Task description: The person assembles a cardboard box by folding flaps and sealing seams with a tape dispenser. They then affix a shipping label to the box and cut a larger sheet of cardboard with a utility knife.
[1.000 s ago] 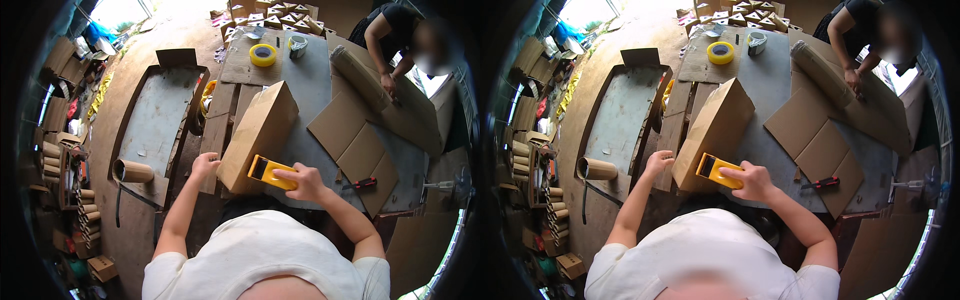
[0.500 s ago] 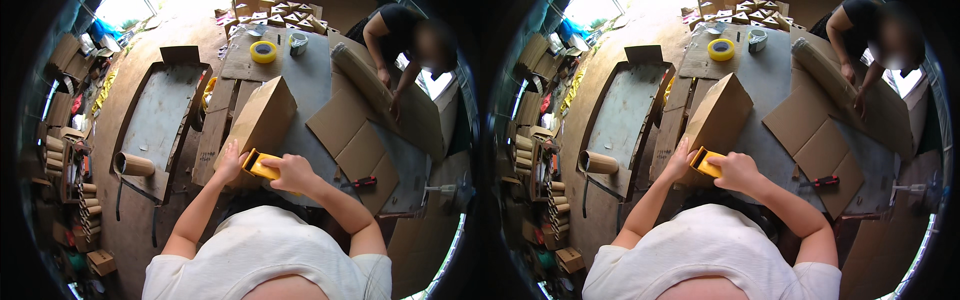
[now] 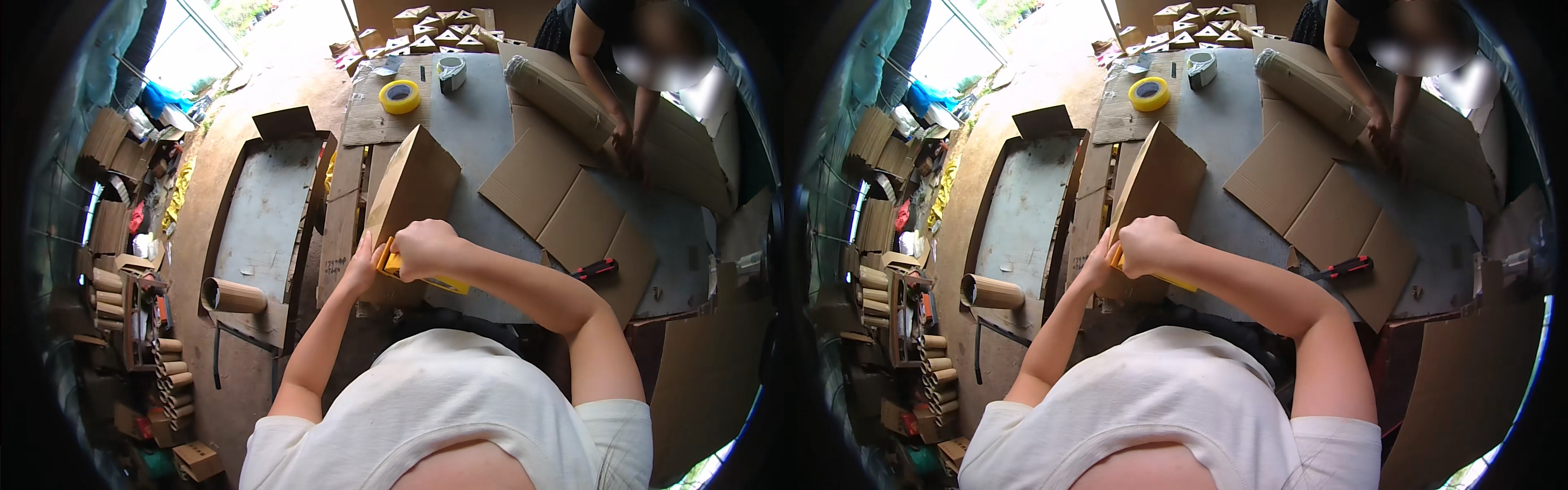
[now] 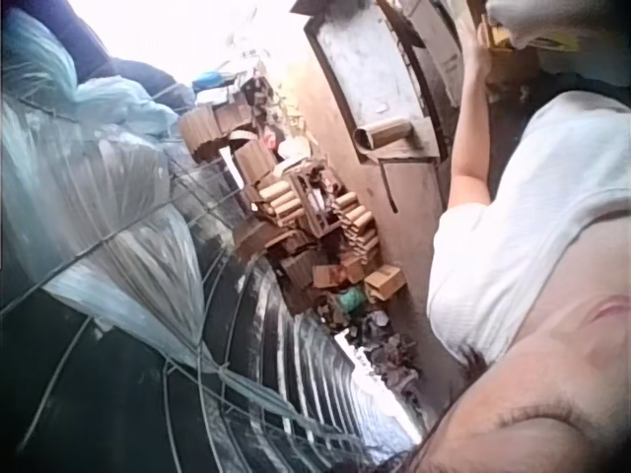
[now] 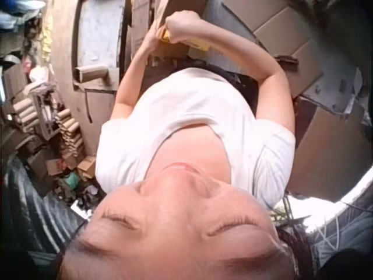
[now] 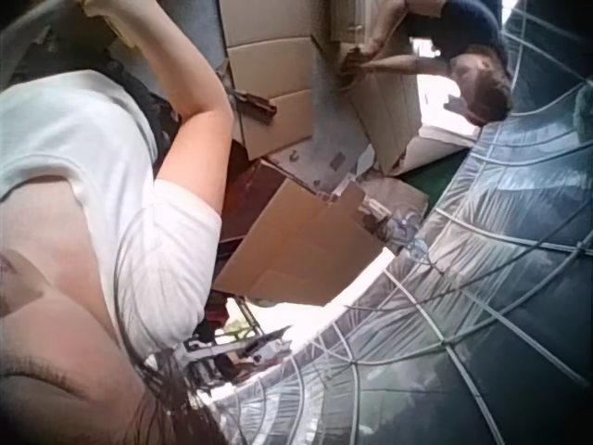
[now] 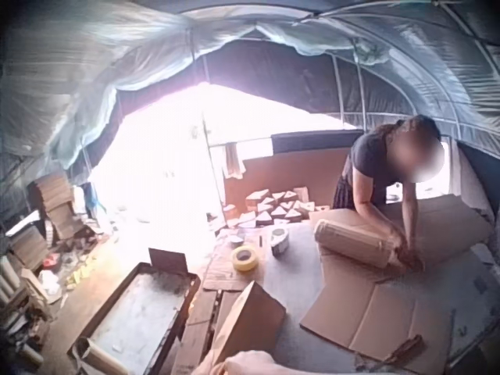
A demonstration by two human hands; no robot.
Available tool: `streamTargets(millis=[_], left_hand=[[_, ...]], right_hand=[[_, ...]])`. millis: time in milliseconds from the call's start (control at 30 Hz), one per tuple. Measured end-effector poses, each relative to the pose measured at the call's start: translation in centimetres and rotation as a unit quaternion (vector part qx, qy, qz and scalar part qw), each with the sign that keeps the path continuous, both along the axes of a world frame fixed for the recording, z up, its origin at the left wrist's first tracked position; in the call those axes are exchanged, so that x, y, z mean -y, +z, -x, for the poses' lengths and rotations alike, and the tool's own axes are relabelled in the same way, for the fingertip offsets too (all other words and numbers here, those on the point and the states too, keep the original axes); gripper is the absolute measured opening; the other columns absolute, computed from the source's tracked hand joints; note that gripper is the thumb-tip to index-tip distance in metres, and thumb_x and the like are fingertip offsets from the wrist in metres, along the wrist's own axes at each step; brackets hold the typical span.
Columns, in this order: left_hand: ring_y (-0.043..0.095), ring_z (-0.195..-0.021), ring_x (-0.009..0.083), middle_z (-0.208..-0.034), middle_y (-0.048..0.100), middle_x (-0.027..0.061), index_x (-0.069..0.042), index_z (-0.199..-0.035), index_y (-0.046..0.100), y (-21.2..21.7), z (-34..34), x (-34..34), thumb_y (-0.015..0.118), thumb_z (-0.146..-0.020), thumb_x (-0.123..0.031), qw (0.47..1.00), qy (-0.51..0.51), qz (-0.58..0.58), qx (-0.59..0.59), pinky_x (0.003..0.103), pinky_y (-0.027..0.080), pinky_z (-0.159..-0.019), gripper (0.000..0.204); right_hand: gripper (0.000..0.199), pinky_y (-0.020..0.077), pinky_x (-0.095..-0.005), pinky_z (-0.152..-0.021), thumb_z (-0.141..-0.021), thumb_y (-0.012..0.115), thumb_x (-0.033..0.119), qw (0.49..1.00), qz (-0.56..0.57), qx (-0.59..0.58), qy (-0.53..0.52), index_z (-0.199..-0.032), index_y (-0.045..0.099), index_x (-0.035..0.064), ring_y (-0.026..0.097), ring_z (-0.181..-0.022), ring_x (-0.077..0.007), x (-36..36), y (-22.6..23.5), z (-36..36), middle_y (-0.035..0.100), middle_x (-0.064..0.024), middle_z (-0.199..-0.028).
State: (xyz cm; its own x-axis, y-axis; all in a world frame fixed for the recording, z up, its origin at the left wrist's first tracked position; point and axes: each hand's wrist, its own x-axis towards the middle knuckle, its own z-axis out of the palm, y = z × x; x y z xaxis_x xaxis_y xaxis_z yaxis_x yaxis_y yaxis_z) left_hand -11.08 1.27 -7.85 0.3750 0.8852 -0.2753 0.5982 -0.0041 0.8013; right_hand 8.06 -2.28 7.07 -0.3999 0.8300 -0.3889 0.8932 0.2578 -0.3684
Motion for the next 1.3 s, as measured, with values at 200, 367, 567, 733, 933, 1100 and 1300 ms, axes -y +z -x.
streamTargets(millis=[200,367,567,733,933,1100,1300], left_hand=[[0.031,-0.126,0.0262,-0.134,0.034,0.0206,0.002,-0.136,0.02,-1.2,0.7,-0.2,0.043,-0.091,-0.033,0.999,0.028,-0.014,-0.023,0.031,0.026,-0.101,0.061],[0.042,-0.117,0.0231,-0.127,0.044,0.0189,0.001,-0.135,0.022,3.9,-1.6,1.4,0.057,-0.084,-0.035,0.996,0.056,0.063,0.006,0.03,0.033,-0.096,0.072],[0.058,-0.093,0.0336,-0.115,0.053,0.0197,-0.001,-0.128,0.032,5.3,-3.1,1.6,0.079,-0.059,-0.03,0.965,0.008,-0.086,-0.246,0.038,0.048,-0.078,0.088],[0.057,-0.095,0.0346,-0.114,0.053,0.0197,-0.001,-0.129,0.032,6.3,-4.1,3.4,0.077,-0.059,-0.042,0.942,0.077,-0.098,-0.312,0.039,0.047,-0.08,0.092],[0.035,-0.122,0.0313,-0.13,0.04,0.0185,0.001,-0.131,0.029,2.7,1.1,7.8,0.059,-0.073,-0.058,0.939,0.309,-0.148,0.009,0.039,0.028,-0.099,0.087],[0.015,-0.131,0.0336,-0.142,0.02,0.0167,-0.01,-0.14,0.01,1.1,1.4,14.3,0.037,-0.07,-0.078,0.787,0.449,0.262,0.332,0.051,0.01,-0.104,0.102],[0.035,-0.12,0.0267,-0.132,0.04,0.0083,-0.011,-0.132,0.035,-0.9,-0.7,12.0,0.043,-0.075,-0.069,0.727,0.441,0.188,0.491,0.043,0.024,-0.101,0.082]], right_hand=[[0.023,0.0512,-0.0333,-0.062,-0.063,0.062,0.016,0.982,-0.127,0.071,0.122,-0.084,0.069,0.0074,0.063,-0.076,-0.0231,2.7,-0.7,1.5,0.065,-0.0126,-0.077],[0.033,0.0509,-0.0326,-0.067,-0.065,0.063,0.023,0.997,-0.076,-0.004,0.002,-0.097,0.063,0.0188,0.063,-0.08,-0.0215,4.4,-1.3,-4.2,0.064,-0.0074,-0.084],[0.058,0.0495,-0.0385,-0.065,-0.06,0.072,0.026,0.947,-0.209,0.121,-0.212,-0.114,0.052,0.0192,0.059,-0.078,-0.0307,7.8,-9.4,-12.1,0.052,-0.011,-0.083],[0.078,0.022,-0.0476,-0.1,-0.064,0.073,0.035,0.951,-0.186,0.138,-0.206,-0.13,0.037,0.0162,0.022,-0.124,-0.0365,8.4,-12.9,-10.5,0.021,-0.0226,-0.135],[0.076,0.0325,-0.04,-0.097,-0.073,0.065,0.042,0.918,-0.25,-0.191,-0.243,-0.129,0.036,-0.0002,0.038,-0.115,-0.0345,-3.4,-12.7,-11.2,0.039,-0.0204,-0.125],[0.085,0.0329,-0.0394,-0.097,-0.075,0.055,0.058,0.864,-0.155,-0.309,-0.367,-0.129,0.034,-0.0037,0.042,-0.115,-0.0355,-16.2,-14.7,-11.5,0.043,-0.0241,-0.124],[0.064,0.0427,-0.0338,-0.082,-0.071,0.061,0.054,0.847,-0.061,-0.359,-0.387,-0.104,0.053,-0.0005,0.055,-0.095,-0.0247,-20.6,-17.3,-8.0,0.059,-0.0152,-0.101]])
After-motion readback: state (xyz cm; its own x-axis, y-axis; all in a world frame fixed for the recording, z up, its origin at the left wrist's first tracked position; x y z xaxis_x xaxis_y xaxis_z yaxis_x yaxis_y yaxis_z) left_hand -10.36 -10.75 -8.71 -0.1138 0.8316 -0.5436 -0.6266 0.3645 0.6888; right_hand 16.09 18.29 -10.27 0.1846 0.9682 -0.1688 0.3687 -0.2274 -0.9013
